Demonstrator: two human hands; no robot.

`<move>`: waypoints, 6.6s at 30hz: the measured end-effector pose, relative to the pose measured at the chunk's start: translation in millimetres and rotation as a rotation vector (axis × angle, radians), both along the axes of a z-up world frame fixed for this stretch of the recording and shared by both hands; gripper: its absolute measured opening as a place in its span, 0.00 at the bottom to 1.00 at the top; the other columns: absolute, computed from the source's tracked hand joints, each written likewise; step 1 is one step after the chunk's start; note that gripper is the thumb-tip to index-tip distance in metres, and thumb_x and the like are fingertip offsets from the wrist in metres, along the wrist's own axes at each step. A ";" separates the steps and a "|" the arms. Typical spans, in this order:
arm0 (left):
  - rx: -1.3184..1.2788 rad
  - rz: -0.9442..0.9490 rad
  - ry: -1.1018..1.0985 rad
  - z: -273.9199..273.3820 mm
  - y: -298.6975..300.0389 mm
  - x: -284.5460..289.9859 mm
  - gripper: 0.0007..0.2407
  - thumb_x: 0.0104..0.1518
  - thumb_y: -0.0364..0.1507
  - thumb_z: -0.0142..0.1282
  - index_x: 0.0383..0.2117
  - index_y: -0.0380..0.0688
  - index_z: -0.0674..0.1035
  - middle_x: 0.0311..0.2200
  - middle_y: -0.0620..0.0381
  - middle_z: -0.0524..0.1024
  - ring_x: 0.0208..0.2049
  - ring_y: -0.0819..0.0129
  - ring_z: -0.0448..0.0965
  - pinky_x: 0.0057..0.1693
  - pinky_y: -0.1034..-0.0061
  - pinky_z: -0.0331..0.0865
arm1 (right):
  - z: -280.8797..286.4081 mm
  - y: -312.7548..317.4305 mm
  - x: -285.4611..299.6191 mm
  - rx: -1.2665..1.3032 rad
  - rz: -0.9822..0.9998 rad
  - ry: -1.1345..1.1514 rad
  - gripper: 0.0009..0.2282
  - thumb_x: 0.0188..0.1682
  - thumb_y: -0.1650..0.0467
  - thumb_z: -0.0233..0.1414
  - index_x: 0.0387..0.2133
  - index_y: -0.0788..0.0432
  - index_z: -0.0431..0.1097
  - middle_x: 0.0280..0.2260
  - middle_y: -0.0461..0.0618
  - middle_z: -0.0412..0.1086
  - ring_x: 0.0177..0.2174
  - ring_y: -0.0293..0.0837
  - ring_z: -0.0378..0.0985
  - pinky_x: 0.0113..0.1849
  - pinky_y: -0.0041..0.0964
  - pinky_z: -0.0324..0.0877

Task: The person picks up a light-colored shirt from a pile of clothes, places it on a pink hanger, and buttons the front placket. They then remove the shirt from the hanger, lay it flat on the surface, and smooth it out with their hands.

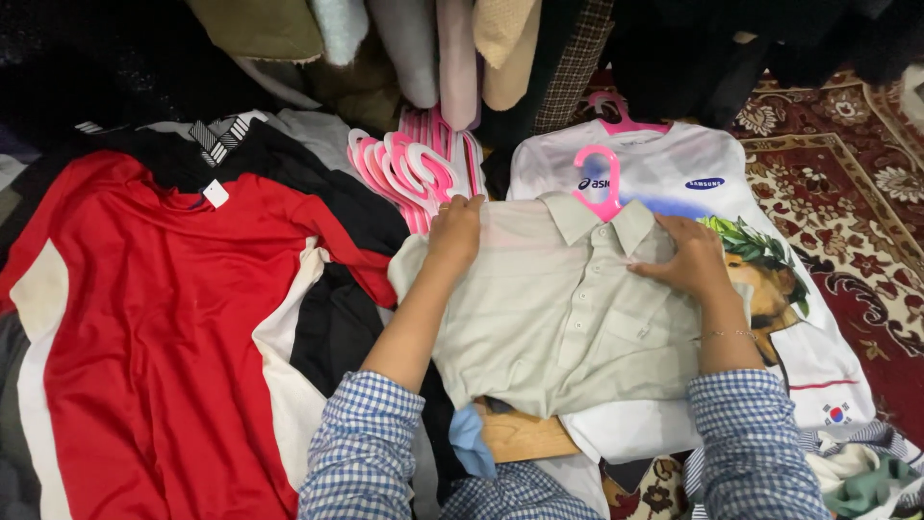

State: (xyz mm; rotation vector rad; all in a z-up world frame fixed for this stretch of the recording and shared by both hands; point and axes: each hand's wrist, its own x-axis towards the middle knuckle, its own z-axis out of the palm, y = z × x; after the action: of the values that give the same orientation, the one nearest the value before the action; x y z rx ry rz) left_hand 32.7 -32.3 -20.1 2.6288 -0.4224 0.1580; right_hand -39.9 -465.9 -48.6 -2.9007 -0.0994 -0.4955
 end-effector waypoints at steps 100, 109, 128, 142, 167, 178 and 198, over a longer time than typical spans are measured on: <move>-0.366 -0.147 0.113 -117.1 -173.3 14.5 0.11 0.58 0.42 0.54 0.39 0.56 0.79 0.37 0.56 0.76 0.49 0.49 0.76 0.53 0.48 0.71 | -44.6 123.0 0.1 0.328 0.213 -0.799 0.06 0.46 0.83 0.57 0.32 0.62 0.77 0.33 0.53 0.67 0.35 0.54 0.75 0.38 0.43 0.74; -0.303 -0.094 -0.056 -50.4 -151.8 -26.5 0.08 0.57 0.34 0.59 0.42 0.57 0.80 0.45 0.61 0.72 0.54 0.52 0.68 0.58 0.52 0.67 | -34.1 129.6 -12.4 0.445 0.118 -0.721 0.06 0.47 0.84 0.59 0.34 0.65 0.74 0.33 0.53 0.69 0.35 0.53 0.77 0.37 0.41 0.76; -0.504 -0.282 0.051 -82.5 -131.8 -69.1 0.21 0.58 0.16 0.46 0.56 0.50 0.63 0.45 0.49 0.77 0.50 0.49 0.80 0.55 0.60 0.75 | -50.8 151.6 -37.6 0.605 -0.008 -0.271 0.14 0.41 0.69 0.70 0.35 0.62 0.75 0.31 0.52 0.70 0.32 0.50 0.78 0.35 0.38 0.77; -0.285 -0.299 -0.400 -113.2 -144.5 -71.0 0.20 0.59 0.23 0.53 0.59 0.44 0.69 0.40 0.46 0.76 0.48 0.51 0.79 0.53 0.65 0.75 | -70.3 153.8 -45.5 0.272 -0.055 -0.428 0.02 0.46 0.72 0.64 0.30 0.59 0.80 0.28 0.53 0.75 0.30 0.52 0.82 0.32 0.37 0.78; -0.411 -0.273 -0.391 -110.2 -140.7 -58.6 0.02 0.57 0.28 0.59 0.34 0.51 0.81 0.31 0.59 0.72 0.40 0.57 0.78 0.46 0.66 0.76 | -72.8 143.4 -44.5 0.808 -0.125 -0.374 0.02 0.54 0.75 0.58 0.37 0.61 0.76 0.28 0.56 0.73 0.29 0.53 0.80 0.31 0.42 0.75; -0.373 -0.287 -0.359 -54.2 -130.0 -87.3 0.13 0.55 0.19 0.54 0.47 0.40 0.80 0.42 0.45 0.79 0.50 0.47 0.79 0.56 0.63 0.75 | -50.3 150.2 -68.3 0.907 -0.217 -0.272 0.02 0.53 0.71 0.61 0.36 0.57 0.79 0.28 0.54 0.75 0.28 0.47 0.79 0.32 0.38 0.74; -0.624 -0.123 0.300 -105.1 -124.7 -91.9 0.11 0.57 0.19 0.51 0.45 0.43 0.71 0.36 0.52 0.78 0.43 0.56 0.83 0.52 0.68 0.76 | -25.9 173.6 -73.9 0.595 -0.240 0.235 0.15 0.39 0.64 0.68 0.31 0.63 0.75 0.29 0.60 0.77 0.36 0.58 0.82 0.38 0.48 0.76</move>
State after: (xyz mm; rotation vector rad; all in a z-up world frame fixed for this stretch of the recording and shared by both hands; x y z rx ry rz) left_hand -59.2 -157.0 -125.2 1.9654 -0.3563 -0.1283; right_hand -113.8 -292.3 -74.5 -2.3637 0.3702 -0.1701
